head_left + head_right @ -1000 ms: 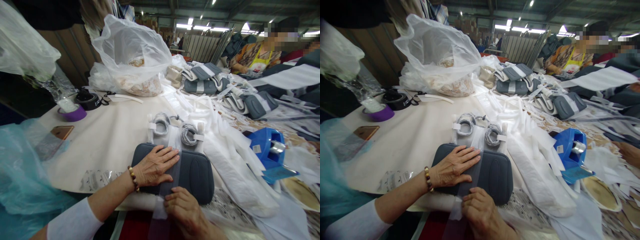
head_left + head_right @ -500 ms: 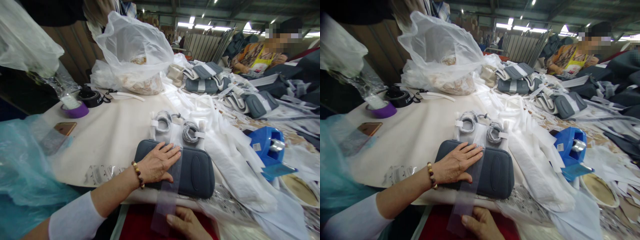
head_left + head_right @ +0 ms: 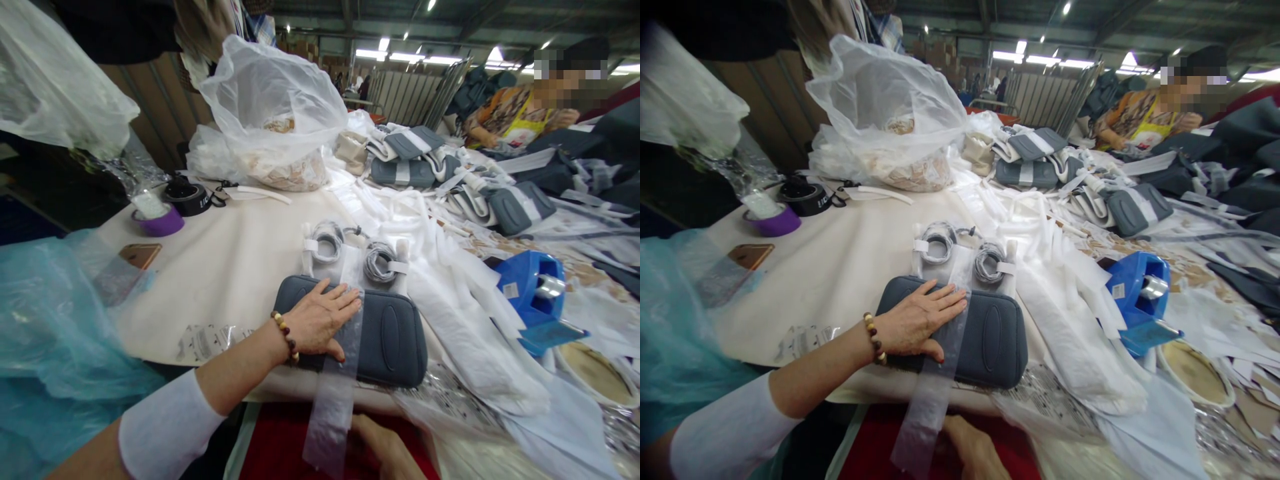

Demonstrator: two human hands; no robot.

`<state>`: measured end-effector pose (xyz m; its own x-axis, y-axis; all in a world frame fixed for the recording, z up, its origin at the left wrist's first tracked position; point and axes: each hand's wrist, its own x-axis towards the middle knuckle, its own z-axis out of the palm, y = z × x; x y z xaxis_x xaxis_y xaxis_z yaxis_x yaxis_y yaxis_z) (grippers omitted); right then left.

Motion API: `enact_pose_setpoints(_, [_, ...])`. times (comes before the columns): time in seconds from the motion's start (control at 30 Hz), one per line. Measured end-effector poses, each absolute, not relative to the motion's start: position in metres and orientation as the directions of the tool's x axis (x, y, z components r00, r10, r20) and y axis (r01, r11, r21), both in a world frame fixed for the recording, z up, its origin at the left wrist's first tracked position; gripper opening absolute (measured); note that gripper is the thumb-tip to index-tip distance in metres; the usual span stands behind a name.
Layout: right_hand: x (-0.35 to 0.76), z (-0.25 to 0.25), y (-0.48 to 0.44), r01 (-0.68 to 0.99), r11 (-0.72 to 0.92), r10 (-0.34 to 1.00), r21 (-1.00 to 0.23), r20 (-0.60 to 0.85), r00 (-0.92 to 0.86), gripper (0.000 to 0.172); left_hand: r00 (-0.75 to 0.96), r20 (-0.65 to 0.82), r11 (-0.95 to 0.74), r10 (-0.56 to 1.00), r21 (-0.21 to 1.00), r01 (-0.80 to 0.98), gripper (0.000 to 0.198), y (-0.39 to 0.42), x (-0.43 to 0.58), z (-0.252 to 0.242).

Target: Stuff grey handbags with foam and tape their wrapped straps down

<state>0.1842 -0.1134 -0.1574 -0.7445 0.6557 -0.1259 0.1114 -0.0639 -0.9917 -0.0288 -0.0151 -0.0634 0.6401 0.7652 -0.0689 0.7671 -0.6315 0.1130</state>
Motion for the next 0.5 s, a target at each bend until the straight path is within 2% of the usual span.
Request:
enact_pose_setpoints(0.03, [0.191,-0.158,-0.112,0.145,0.198,0.692,-0.97,0.033,-0.721,0.046,0.64,-0.065,-0.631,0.766,0.112,0.767,0.092,-0.015,-0.029,-0.063])
enact_pose_setpoints(0.07, [0.196,-0.159,-0.11,0.187,0.468,0.683,-0.864,0.219,-0.697,0.042,0.638,-0.063,-0.63,0.767,0.111,0.769,0.093,-0.015,-0.028,-0.063])
enact_pose_setpoints(0.1, [0.201,-0.159,-0.107,0.225,0.674,0.626,-0.703,0.383,-0.679,0.038,0.637,-0.061,-0.629,0.769,0.11,0.77,0.094,-0.016,-0.028,-0.063])
enact_pose_setpoints(0.13, [0.203,-0.158,-0.105,0.256,0.789,0.565,-0.558,0.497,-0.658,0.035,0.636,-0.059,-0.628,0.77,0.108,0.771,0.095,-0.016,-0.028,-0.063])
enact_pose_setpoints(0.2, [0.204,-0.155,-0.102,0.306,0.862,0.502,-0.405,0.593,-0.63,0.036,0.635,-0.058,-0.628,0.771,0.103,0.772,0.095,-0.016,-0.028,-0.063])
enact_pose_setpoints(0.37, [0.18,-0.137,-0.095,0.353,0.934,0.308,-0.049,0.608,-0.731,0.039,0.632,-0.057,-0.626,0.773,0.096,0.774,0.092,-0.018,-0.028,-0.063])
enact_pose_setpoints(0.5, [0.164,-0.134,-0.095,0.285,0.958,0.21,0.014,0.643,-0.736,0.046,0.628,-0.054,-0.623,0.776,0.094,0.777,0.089,-0.019,-0.027,-0.063])
